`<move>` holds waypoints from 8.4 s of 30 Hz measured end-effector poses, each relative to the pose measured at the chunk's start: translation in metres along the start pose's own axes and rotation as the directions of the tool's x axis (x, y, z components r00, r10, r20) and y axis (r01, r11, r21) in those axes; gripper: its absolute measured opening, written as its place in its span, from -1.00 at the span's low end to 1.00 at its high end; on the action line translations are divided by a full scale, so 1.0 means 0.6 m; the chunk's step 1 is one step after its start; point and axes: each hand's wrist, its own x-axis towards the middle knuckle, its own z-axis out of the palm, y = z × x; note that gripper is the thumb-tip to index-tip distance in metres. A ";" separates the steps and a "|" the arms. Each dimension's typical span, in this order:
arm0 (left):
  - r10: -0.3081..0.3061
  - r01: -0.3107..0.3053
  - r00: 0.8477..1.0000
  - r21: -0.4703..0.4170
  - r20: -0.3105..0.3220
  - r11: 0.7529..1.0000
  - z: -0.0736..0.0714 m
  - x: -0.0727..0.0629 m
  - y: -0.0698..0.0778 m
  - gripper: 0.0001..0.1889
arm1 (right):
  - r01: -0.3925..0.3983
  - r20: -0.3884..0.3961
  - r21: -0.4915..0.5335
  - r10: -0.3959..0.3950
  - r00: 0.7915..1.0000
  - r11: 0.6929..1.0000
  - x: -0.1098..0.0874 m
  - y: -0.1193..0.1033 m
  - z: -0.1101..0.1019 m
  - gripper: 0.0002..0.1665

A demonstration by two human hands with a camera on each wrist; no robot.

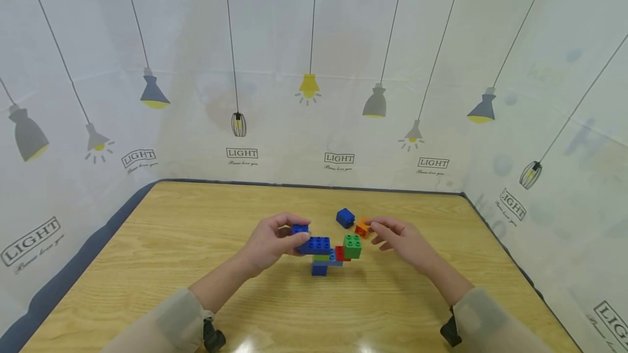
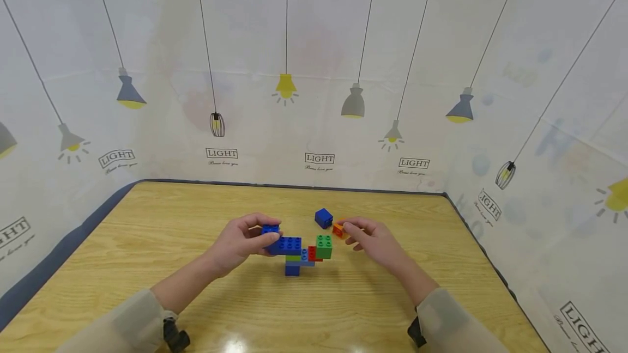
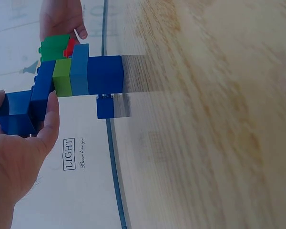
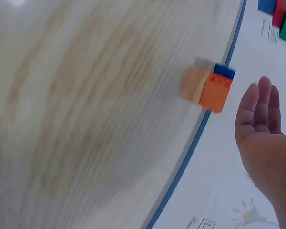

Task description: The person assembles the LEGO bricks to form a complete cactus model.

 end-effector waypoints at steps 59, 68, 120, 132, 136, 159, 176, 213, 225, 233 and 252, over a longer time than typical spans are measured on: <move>0.015 -0.015 1.000 0.014 0.002 1.000 -0.001 0.000 -0.005 -0.62 | -0.099 0.068 -0.319 0.127 0.990 0.943 0.066 0.071 -0.047 -0.54; 0.005 -0.005 1.000 0.010 0.000 1.000 -0.001 0.002 -0.001 -0.62 | -0.028 0.040 -0.269 0.040 0.998 0.963 0.039 0.057 -0.044 -0.50; 0.016 -0.016 1.000 -0.009 0.018 1.000 -0.002 0.002 -0.004 -0.63 | 0.375 0.155 -0.166 -0.351 0.923 0.912 0.025 -0.109 0.088 -0.56; 0.005 -0.005 1.000 -0.006 0.018 1.000 -0.003 0.004 -0.006 -0.55 | 0.350 0.149 -0.185 -0.326 0.934 0.918 0.027 -0.116 0.102 -0.63; 0.007 -0.007 1.000 -0.007 0.021 1.000 -0.002 0.003 -0.005 -0.52 | 0.332 0.136 -0.194 -0.310 0.941 0.923 0.028 -0.116 0.104 -0.64; 0.006 -0.006 1.000 0.000 0.021 1.000 -0.003 0.002 -0.005 -0.61 | 0.205 0.142 -0.123 -0.187 0.972 0.971 0.032 -0.121 0.108 -0.66; 0.019 -0.019 1.000 0.002 0.021 1.000 -0.002 0.003 -0.008 -0.60 | 0.189 0.181 -0.068 -0.174 0.968 0.980 0.039 -0.111 0.105 -0.63; 0.008 -0.008 1.000 -0.005 0.013 1.000 -0.003 0.004 -0.010 -0.59 | 0.206 0.186 -0.074 -0.189 0.964 0.976 0.046 -0.105 0.105 -0.65; 0.015 -0.015 1.000 -0.003 0.019 1.000 -0.003 0.004 -0.011 -0.60 | 0.224 0.176 -0.096 -0.205 0.963 0.970 0.042 -0.105 0.107 -0.65; 0.001 0.000 1.000 -0.013 0.023 1.000 -0.003 0.006 -0.013 -0.60 | 0.224 0.184 -0.121 -0.200 0.962 0.967 0.038 -0.106 0.107 -0.65; -0.017 0.017 1.000 -0.013 0.000 1.000 -0.002 0.004 -0.010 -0.60 | 0.181 0.009 -0.075 -0.181 0.984 0.981 0.049 -0.057 0.042 -0.55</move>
